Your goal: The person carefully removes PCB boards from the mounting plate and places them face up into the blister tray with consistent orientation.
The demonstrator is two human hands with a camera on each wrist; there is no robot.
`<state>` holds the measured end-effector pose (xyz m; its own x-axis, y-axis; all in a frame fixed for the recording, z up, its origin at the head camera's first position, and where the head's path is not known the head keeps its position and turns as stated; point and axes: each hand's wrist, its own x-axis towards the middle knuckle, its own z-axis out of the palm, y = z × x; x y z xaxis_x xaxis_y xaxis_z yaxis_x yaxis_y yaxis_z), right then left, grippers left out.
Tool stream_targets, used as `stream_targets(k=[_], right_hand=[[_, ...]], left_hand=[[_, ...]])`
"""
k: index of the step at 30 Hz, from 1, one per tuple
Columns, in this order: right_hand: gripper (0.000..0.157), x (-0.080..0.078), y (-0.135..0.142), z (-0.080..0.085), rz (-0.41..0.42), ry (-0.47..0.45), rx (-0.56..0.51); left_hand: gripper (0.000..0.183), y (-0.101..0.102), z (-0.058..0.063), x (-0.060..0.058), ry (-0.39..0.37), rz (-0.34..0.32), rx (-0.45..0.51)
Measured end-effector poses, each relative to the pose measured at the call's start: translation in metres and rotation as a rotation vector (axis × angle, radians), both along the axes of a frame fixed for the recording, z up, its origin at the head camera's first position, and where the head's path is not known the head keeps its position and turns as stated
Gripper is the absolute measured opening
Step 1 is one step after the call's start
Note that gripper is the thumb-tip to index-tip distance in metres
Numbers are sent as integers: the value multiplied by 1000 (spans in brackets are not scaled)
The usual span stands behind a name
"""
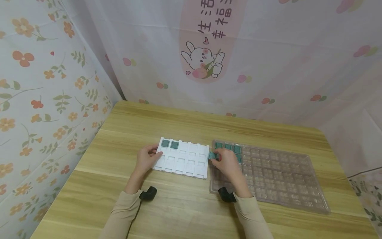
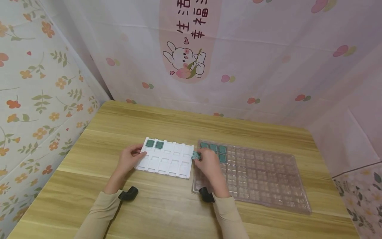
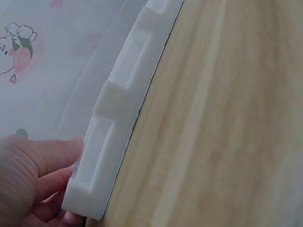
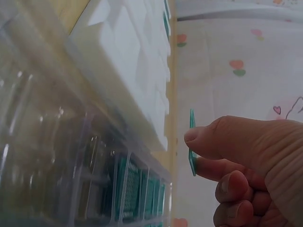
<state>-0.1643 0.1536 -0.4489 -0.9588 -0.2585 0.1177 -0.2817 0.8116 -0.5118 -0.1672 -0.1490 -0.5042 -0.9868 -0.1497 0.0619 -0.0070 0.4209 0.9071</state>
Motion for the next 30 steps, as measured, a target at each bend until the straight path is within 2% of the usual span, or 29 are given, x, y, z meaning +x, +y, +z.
stream_targets(k=[12, 24, 30], right_hand=[[28, 6, 22, -3, -30, -37, -9], [28, 10, 44, -5, -25, -51, 63], [27, 12, 51, -6, -36, -80, 83]], left_hand=[[33, -1, -1, -1, 9, -1, 2], [33, 0, -3, -1, 27, -6, 11], [33, 0, -1, -1, -1, 3, 0]])
